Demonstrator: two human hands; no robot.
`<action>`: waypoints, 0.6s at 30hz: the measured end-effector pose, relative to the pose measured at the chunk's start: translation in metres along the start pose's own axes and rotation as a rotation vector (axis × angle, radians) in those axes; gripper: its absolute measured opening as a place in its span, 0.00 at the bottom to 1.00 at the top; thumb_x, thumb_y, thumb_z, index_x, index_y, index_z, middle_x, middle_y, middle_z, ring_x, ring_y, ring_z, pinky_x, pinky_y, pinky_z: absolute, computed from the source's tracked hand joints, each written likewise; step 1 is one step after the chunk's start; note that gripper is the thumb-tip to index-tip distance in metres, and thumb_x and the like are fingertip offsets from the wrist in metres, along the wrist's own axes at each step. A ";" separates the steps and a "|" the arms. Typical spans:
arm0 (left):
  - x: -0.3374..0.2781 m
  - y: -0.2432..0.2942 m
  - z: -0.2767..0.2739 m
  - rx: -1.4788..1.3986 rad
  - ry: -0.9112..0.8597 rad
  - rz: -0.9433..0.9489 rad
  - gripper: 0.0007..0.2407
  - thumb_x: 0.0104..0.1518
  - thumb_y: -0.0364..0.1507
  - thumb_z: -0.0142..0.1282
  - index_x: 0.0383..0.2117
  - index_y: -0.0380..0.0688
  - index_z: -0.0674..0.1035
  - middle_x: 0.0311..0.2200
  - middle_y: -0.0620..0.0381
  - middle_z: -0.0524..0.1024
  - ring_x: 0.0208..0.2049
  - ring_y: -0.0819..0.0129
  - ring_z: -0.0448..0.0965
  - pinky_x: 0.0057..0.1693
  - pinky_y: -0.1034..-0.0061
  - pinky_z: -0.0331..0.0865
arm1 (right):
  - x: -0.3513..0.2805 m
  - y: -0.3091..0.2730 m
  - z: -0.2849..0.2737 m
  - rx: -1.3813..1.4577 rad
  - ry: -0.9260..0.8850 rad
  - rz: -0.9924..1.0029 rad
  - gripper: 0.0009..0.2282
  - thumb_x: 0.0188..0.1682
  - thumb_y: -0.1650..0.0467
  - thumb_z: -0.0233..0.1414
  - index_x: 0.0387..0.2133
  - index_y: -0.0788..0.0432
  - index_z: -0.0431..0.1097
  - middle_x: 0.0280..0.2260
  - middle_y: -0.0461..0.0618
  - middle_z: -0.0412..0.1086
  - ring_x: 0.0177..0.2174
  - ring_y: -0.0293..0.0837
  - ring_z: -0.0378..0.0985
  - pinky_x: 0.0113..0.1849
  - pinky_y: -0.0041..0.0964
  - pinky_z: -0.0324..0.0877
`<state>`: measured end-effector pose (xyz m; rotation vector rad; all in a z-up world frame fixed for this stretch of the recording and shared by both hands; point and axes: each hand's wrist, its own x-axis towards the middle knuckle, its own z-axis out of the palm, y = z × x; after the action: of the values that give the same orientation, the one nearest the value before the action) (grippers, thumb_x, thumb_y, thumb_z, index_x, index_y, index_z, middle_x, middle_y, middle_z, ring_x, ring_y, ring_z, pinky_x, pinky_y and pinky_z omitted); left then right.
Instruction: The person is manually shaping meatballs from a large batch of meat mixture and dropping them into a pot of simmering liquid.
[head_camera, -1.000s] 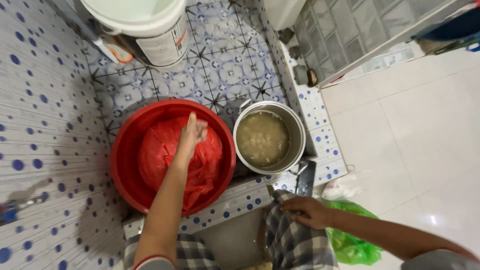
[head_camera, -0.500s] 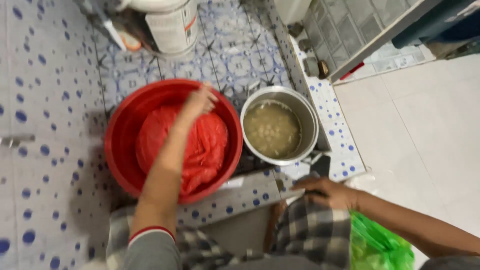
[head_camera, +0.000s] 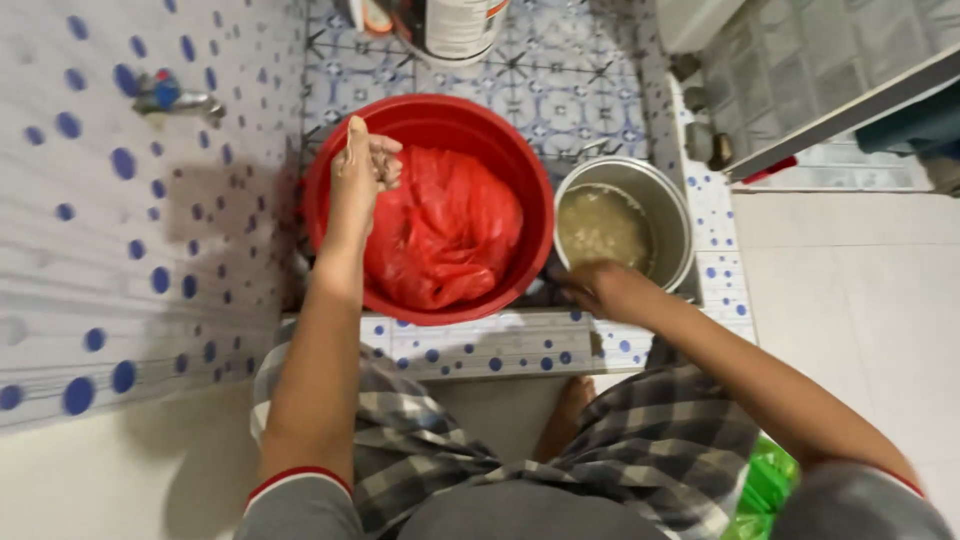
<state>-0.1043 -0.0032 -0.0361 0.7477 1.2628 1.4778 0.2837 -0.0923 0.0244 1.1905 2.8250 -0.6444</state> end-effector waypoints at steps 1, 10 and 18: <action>-0.009 0.006 -0.007 0.002 0.006 -0.003 0.27 0.65 0.53 0.35 0.32 0.43 0.82 0.16 0.56 0.74 0.17 0.73 0.75 0.31 0.79 0.78 | 0.026 -0.004 0.013 0.004 -0.004 -0.004 0.14 0.51 0.65 0.53 0.46 0.56 0.76 0.36 0.60 0.79 0.39 0.64 0.80 0.41 0.58 0.74; -0.016 0.025 -0.035 0.020 -0.084 0.073 0.29 0.66 0.54 0.34 0.35 0.42 0.82 0.19 0.54 0.75 0.20 0.73 0.76 0.35 0.76 0.79 | 0.182 -0.014 0.174 0.043 -0.125 0.416 0.32 0.48 0.47 0.52 0.60 0.54 0.67 0.51 0.59 0.74 0.53 0.60 0.76 0.56 0.61 0.63; -0.016 0.030 -0.034 -0.028 -0.147 0.074 0.29 0.66 0.54 0.33 0.37 0.42 0.81 0.20 0.56 0.76 0.22 0.75 0.77 0.38 0.79 0.79 | 0.071 -0.083 0.181 0.398 0.598 0.642 0.08 0.53 0.66 0.54 0.36 0.57 0.78 0.33 0.58 0.79 0.39 0.60 0.82 0.41 0.52 0.75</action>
<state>-0.1390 -0.0281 -0.0140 0.8763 1.1114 1.4689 0.1491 -0.1634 -0.1229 2.5744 2.4552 -0.9309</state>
